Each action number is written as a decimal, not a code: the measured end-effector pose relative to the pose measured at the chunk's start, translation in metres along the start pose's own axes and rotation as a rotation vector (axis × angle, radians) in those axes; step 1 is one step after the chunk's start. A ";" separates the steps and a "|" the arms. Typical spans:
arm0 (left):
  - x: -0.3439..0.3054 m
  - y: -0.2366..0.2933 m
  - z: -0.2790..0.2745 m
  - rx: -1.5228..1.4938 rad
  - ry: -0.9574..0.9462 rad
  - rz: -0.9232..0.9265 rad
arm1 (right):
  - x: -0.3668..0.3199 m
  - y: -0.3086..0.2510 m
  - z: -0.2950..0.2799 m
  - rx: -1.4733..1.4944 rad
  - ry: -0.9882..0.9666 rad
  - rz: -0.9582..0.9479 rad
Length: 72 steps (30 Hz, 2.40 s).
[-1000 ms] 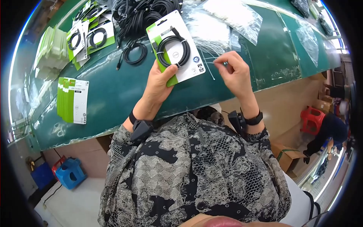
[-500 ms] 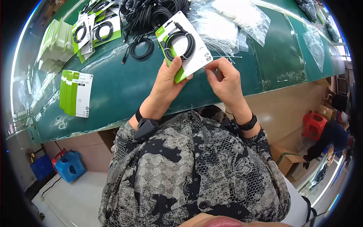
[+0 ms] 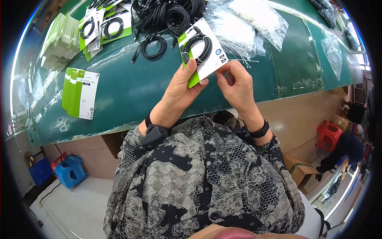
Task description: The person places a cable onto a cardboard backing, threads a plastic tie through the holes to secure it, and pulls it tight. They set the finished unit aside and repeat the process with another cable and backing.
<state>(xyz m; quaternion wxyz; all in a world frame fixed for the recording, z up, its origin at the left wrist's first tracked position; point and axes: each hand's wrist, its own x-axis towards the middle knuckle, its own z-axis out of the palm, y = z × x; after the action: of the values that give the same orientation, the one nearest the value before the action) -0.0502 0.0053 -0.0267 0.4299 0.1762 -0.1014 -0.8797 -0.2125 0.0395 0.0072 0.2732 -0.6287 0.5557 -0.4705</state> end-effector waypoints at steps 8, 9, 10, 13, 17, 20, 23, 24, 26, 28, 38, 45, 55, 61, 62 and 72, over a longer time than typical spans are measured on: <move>-0.003 -0.002 0.010 -0.938 -0.439 -0.377 | 0.015 -0.044 -0.004 -0.164 0.108 -0.416; -0.003 -0.002 0.012 -1.064 -0.518 -0.426 | 0.017 -0.051 -0.003 -0.268 0.125 -0.526; -0.001 -0.001 0.015 -1.038 -0.493 -0.433 | 0.019 -0.055 -0.001 -0.245 0.151 -0.515; 0.004 0.001 0.020 -1.241 -0.757 -0.469 | 0.021 -0.064 0.004 -0.283 0.206 -0.627; -0.015 0.008 0.019 -1.226 -0.361 -0.246 | 0.020 -0.064 0.004 -0.287 0.237 -0.695; -0.007 0.010 0.032 -1.170 -0.596 -0.386 | 0.021 -0.070 0.002 -0.275 0.248 -0.701; -0.002 0.009 0.037 -1.143 -0.720 -0.461 | 0.022 -0.070 0.002 -0.270 0.249 -0.702; -0.001 0.008 0.036 -1.145 -0.732 -0.464 | 0.022 -0.069 0.003 -0.270 0.247 -0.703; 0.000 0.008 0.036 -1.148 -0.745 -0.469 | 0.023 -0.067 0.003 -0.271 0.245 -0.705; 0.000 0.008 0.036 -1.137 -0.726 -0.461 | 0.024 -0.066 0.002 -0.271 0.238 -0.711; -0.013 0.004 0.006 -0.974 -0.514 -0.418 | 0.027 -0.063 0.008 -0.216 0.088 -0.591; -0.003 0.033 0.000 0.157 -0.107 -0.061 | 0.021 -0.012 0.004 0.216 -0.114 0.000; -0.005 0.019 0.016 0.326 0.097 -0.017 | 0.018 0.025 0.007 0.281 -0.023 -0.005; -0.008 0.010 0.024 0.458 0.177 0.249 | 0.020 0.014 -0.019 -0.352 0.183 -0.588; -0.009 0.010 0.023 0.455 0.176 0.248 | 0.018 0.010 -0.019 -0.355 0.180 -0.587; -0.014 -0.001 0.020 0.739 0.032 0.545 | 0.015 0.004 -0.004 -0.313 -0.006 -0.752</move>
<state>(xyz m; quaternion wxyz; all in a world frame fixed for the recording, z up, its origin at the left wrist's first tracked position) -0.0509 0.0176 -0.0057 0.5553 0.2981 -0.4444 -0.6366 -0.2189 0.0247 0.0094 -0.0154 -0.8235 0.3510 -0.4455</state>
